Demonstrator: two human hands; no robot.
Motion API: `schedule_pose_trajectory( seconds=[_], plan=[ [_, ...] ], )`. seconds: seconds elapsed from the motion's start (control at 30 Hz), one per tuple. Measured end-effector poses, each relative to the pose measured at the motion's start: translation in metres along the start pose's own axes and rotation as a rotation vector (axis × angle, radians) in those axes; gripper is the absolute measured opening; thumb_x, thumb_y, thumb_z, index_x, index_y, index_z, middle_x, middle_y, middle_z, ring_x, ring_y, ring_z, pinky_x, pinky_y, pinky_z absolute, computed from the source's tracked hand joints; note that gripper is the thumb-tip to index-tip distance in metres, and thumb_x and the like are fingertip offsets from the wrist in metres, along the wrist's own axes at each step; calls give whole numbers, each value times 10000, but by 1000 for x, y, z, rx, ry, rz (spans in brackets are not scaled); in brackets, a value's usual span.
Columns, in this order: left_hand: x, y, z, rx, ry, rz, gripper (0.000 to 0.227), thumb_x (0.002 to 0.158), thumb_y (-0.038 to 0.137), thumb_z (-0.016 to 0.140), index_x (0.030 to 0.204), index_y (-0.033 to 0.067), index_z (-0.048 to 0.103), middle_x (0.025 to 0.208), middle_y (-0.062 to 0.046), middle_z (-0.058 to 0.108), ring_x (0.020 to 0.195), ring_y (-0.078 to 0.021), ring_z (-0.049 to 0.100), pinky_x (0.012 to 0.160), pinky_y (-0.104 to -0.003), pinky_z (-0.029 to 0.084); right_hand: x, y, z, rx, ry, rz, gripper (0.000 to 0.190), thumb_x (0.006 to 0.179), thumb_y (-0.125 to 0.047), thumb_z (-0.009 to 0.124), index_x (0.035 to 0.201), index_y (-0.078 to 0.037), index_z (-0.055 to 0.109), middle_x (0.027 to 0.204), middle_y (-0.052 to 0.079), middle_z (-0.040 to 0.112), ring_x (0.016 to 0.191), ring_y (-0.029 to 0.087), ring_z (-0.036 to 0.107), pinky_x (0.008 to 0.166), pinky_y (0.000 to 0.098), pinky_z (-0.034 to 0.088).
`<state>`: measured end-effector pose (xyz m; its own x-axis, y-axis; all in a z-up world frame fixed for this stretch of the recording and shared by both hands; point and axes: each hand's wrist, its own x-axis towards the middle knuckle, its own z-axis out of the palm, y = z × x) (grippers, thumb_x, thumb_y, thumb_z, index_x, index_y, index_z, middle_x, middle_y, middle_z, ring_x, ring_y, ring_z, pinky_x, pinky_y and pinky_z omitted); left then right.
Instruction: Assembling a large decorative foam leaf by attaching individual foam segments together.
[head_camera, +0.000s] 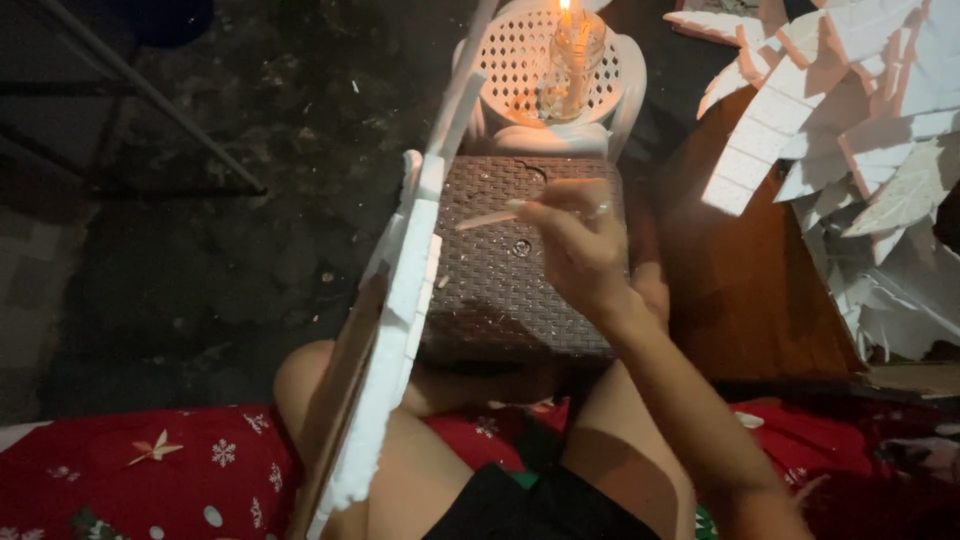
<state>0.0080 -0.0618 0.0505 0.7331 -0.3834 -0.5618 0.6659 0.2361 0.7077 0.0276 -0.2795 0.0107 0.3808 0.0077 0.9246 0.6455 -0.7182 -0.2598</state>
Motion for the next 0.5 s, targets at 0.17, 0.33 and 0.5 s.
schedule_pose_trajectory(
  seconds=[0.17, 0.33, 0.5],
  plan=[
    [4, 3, 1, -151, -38, 49, 358, 819, 379, 658, 806, 29, 728, 822, -131, 734, 753, -235, 700, 806, -386, 547, -55, 8, 1, -29, -165, 403, 69, 873, -84, 653, 837, -25, 646, 751, 121, 487, 713, 325, 499, 670, 419, 417],
    [96, -39, -75, 8, -43, 283, 329, 879, 328, 667, 824, 6, 710, 814, -120, 712, 681, -207, 677, 751, -346, 570, -111, 25, 4, 332, -217, 959, 165, 852, -160, 666, 929, -15, 656, 851, 127, 564, 801, 308, 554, 743, 439, 442],
    [62, -15, -30, -3, 43, 490, 308, 826, 192, 737, 1035, -22, 666, 831, -47, 615, 737, -133, 588, 827, -354, 547, -149, 34, -8, 792, -277, 1658, 335, 825, -255, 682, 1044, -2, 668, 976, 133, 659, 911, 286, 624, 833, 464, 474]
  ],
)
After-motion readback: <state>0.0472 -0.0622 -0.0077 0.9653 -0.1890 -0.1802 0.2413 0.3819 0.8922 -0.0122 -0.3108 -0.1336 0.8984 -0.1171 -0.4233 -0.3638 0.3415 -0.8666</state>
